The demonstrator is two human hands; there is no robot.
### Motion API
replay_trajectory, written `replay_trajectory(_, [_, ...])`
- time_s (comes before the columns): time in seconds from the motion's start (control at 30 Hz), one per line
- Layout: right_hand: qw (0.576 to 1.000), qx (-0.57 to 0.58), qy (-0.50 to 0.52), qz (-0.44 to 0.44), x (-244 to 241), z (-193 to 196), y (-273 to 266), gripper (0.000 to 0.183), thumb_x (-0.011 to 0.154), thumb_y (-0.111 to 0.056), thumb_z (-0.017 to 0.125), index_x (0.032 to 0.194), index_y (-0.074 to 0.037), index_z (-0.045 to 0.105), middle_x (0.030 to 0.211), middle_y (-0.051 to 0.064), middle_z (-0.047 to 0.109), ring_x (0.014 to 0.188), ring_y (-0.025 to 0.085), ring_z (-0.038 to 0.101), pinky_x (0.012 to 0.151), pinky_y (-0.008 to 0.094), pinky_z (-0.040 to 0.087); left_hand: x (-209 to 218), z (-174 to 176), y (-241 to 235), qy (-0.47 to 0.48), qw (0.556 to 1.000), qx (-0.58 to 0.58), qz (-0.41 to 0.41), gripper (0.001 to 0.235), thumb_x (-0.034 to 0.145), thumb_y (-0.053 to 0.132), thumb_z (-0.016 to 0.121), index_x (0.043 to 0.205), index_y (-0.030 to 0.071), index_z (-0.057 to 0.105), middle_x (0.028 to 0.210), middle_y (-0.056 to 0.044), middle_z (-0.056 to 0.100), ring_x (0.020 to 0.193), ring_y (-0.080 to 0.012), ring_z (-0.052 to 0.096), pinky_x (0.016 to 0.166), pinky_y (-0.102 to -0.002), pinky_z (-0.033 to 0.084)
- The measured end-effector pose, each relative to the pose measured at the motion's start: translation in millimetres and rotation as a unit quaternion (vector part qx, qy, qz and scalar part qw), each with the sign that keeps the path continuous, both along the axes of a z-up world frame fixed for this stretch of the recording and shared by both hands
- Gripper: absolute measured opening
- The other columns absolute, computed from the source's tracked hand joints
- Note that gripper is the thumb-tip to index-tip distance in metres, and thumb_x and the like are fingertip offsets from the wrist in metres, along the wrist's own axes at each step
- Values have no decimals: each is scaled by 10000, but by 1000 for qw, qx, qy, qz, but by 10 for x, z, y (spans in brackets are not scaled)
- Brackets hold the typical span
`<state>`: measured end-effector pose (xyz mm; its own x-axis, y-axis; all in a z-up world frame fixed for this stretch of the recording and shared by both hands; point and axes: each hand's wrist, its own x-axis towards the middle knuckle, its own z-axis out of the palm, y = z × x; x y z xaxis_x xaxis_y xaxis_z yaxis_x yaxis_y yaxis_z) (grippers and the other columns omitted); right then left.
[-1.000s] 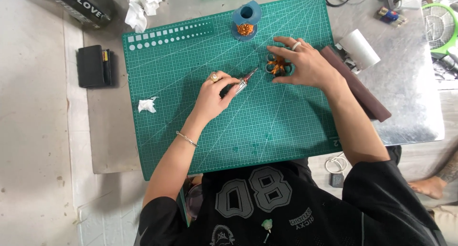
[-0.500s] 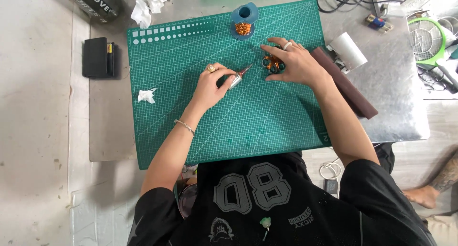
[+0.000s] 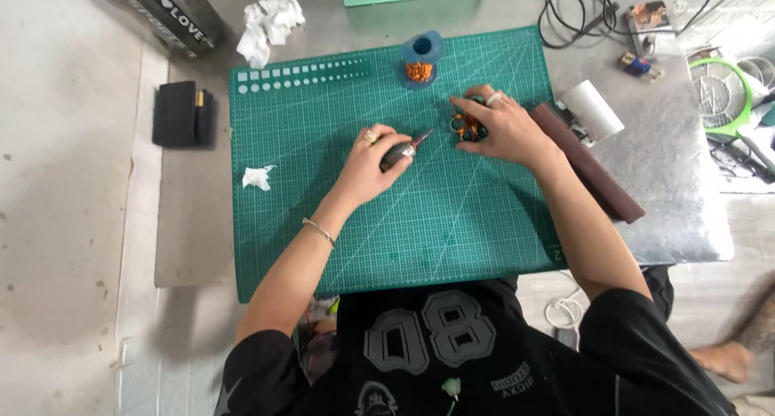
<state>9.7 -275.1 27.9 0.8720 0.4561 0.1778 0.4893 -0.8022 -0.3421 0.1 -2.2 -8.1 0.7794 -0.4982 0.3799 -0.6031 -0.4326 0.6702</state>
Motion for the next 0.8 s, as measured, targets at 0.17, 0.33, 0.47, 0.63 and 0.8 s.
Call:
replay_trajectory(0.17, [996,91,-17,9,38,-13,-43,614,713,-281,809,1245,-70,589,1159,137,555,973,392,609,829,455,510,1,-49,-20,-16,1000,19,-2,288,855,291,647,1102,144,632,1013,-57,535,956,-330,546,816,-451,472])
replay_trajectory(0.33, [880,441,167,50,13,-114,-15,583,813,-80,686,1335,31,451,1251,212,506,1033,324,573,845,439,503,-110,164,-40,-19,1000,-19,5,350,924,360,550,1143,92,598,1032,-123,530,992,-360,535,847,-462,442])
replay_trajectory(0.47, [695,621,350,89,-122,155,215,216,926,-271,529,1042,-107,449,1146,194,554,1073,390,589,849,487,539,-155,276,-42,-61,998,-17,10,404,956,289,551,1284,59,494,1174,-103,463,1100,-263,471,942,-420,459])
replay_trajectory(0.63, [655,618,421,110,-227,113,379,284,890,-331,556,955,-85,431,1115,288,578,873,472,646,690,402,561,-227,259,-59,-112,992,-48,13,403,943,271,610,1264,55,498,1168,-117,458,1081,-281,495,937,-429,479])
replay_trajectory(0.8, [596,669,429,118,-210,-79,457,189,886,-249,551,977,-108,464,1130,190,567,890,352,633,700,391,583,-237,316,-89,-146,987,-62,-6,299,916,234,656,1134,52,562,1109,-115,474,989,-271,511,822,-389,519])
